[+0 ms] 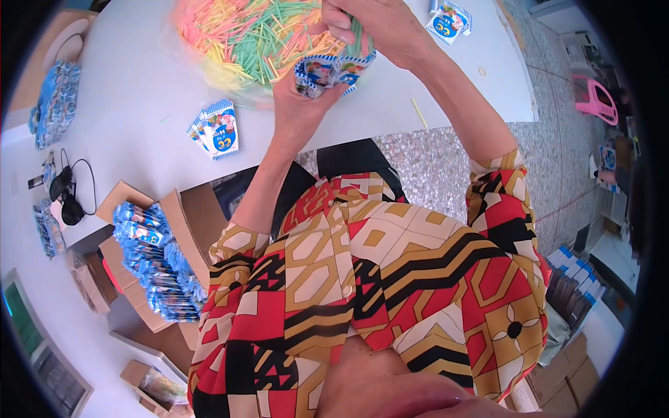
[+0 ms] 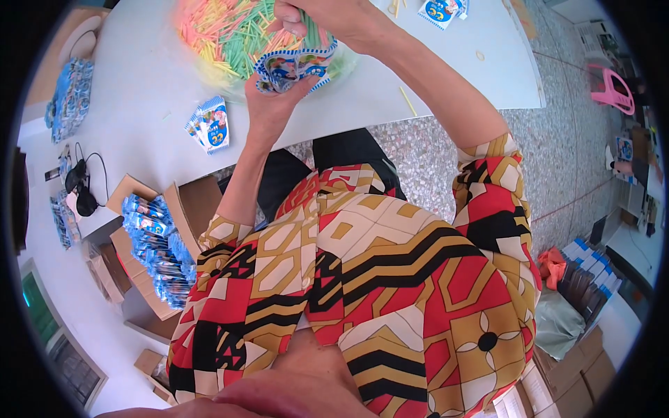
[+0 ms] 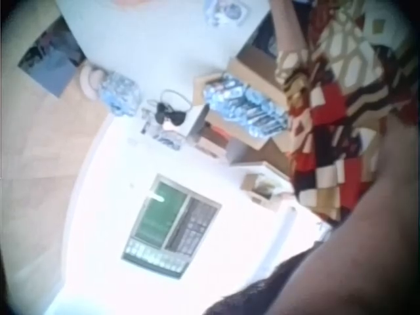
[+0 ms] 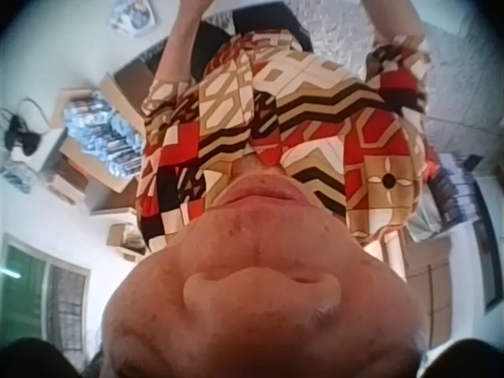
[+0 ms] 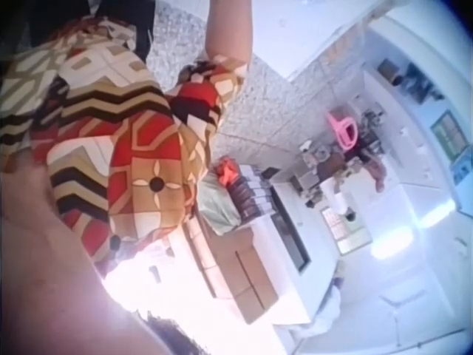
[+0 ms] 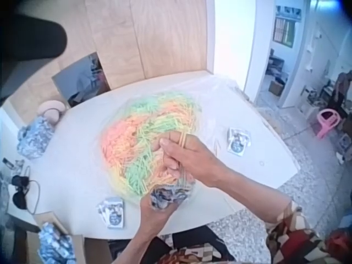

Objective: The recorder is packaging bundles of colorful strings into individual plastic bags.

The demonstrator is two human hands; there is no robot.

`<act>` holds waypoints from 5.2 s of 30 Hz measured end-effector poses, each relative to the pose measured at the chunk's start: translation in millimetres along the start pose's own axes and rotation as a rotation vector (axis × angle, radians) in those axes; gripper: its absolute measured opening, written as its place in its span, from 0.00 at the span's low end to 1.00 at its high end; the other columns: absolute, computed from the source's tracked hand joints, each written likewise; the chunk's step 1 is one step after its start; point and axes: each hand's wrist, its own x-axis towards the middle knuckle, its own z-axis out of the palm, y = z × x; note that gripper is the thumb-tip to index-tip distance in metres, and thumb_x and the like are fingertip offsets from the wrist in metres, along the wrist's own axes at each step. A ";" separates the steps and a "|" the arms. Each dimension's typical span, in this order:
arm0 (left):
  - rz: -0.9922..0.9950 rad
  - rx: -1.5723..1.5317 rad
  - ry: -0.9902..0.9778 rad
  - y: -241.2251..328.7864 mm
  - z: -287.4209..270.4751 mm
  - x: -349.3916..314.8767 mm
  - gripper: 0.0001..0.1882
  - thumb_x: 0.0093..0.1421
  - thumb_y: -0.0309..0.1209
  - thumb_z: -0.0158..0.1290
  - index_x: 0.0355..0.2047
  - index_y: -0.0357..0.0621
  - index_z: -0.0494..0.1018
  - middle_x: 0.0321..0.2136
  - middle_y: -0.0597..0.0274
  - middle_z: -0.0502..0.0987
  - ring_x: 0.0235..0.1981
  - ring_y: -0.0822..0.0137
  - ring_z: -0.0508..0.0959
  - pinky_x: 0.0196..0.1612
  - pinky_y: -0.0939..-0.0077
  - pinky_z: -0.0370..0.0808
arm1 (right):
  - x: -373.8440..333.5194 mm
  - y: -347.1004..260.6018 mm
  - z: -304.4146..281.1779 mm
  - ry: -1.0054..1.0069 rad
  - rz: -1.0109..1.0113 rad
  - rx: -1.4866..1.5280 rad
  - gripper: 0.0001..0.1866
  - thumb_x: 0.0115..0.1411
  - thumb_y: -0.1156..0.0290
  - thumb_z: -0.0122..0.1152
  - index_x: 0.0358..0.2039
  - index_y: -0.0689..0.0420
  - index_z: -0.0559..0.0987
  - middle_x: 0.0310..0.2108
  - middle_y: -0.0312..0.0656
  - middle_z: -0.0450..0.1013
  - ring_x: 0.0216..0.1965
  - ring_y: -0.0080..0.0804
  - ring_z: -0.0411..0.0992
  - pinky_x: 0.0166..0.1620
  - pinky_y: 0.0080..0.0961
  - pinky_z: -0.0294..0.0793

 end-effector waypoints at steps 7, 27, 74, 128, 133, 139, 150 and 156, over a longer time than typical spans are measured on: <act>-0.103 -0.199 -0.002 2.2 1.3 9.1 0.16 0.48 0.22 0.63 0.37 0.36 0.73 0.32 0.64 0.78 0.31 0.77 0.76 0.36 0.81 0.73 | 19.6 18.3 -9.6 -0.027 -0.177 -0.066 0.14 0.68 0.64 0.42 0.38 0.60 0.73 0.21 0.32 0.67 0.24 0.18 0.66 0.31 0.16 0.67; -0.095 -0.404 0.057 6.8 -4.1 21.2 0.17 0.47 0.21 0.62 0.39 0.36 0.73 0.34 0.62 0.78 0.33 0.75 0.78 0.39 0.80 0.76 | 36.5 13.5 -10.7 -0.166 -0.194 -0.186 0.20 0.68 0.58 0.38 0.37 0.62 0.74 0.34 0.40 0.73 0.40 0.27 0.71 0.48 0.26 0.68; -0.015 -0.345 0.086 -7.7 -9.3 23.1 0.19 0.45 0.18 0.64 0.39 0.36 0.73 0.34 0.60 0.78 0.34 0.72 0.79 0.40 0.78 0.76 | -128.8 124.2 -115.1 0.214 -0.012 -1.225 0.12 0.57 0.62 0.60 0.31 0.58 0.74 0.25 0.39 0.73 0.27 0.33 0.71 0.33 0.26 0.70; -0.440 -0.515 -0.097 8.1 -6.1 -2.4 0.09 0.58 0.27 0.55 0.37 0.41 0.70 0.30 0.57 0.78 0.29 0.69 0.78 0.32 0.76 0.77 | -89.4 56.1 -54.1 0.458 -0.337 -0.324 0.08 0.61 0.74 0.55 0.39 0.64 0.77 0.30 0.37 0.76 0.31 0.18 0.72 0.36 0.15 0.71; -0.560 -0.516 -0.066 6.9 -6.0 -0.7 0.10 0.58 0.28 0.55 0.39 0.39 0.70 0.31 0.55 0.78 0.29 0.69 0.79 0.31 0.75 0.78 | -84.8 116.0 -130.2 0.708 -0.265 -0.280 0.10 0.62 0.73 0.52 0.43 0.60 0.76 0.30 0.37 0.76 0.32 0.19 0.73 0.36 0.15 0.71; -0.573 -0.468 0.014 12.5 -2.5 -1.6 0.13 0.56 0.25 0.56 0.41 0.37 0.71 0.32 0.56 0.78 0.30 0.69 0.80 0.32 0.76 0.78 | -61.5 160.3 -242.5 0.959 -0.228 -0.318 0.08 0.59 0.72 0.55 0.35 0.62 0.77 0.29 0.40 0.76 0.28 0.31 0.73 0.35 0.26 0.73; -0.366 -0.417 0.021 4.5 9.3 4.3 0.13 0.49 0.22 0.62 0.36 0.36 0.75 0.31 0.60 0.79 0.30 0.73 0.79 0.34 0.80 0.76 | -52.1 100.2 -175.2 0.935 -0.476 -0.987 0.11 0.56 0.74 0.57 0.41 0.59 0.74 0.31 0.41 0.73 0.32 0.29 0.71 0.35 0.24 0.70; -0.265 -0.355 0.050 5.6 11.9 0.6 0.13 0.49 0.22 0.62 0.36 0.35 0.75 0.30 0.60 0.79 0.29 0.73 0.79 0.33 0.80 0.76 | -54.1 65.2 -43.6 0.124 -0.389 -0.826 0.11 0.61 0.65 0.56 0.40 0.57 0.78 0.27 0.34 0.75 0.28 0.17 0.71 0.31 0.15 0.68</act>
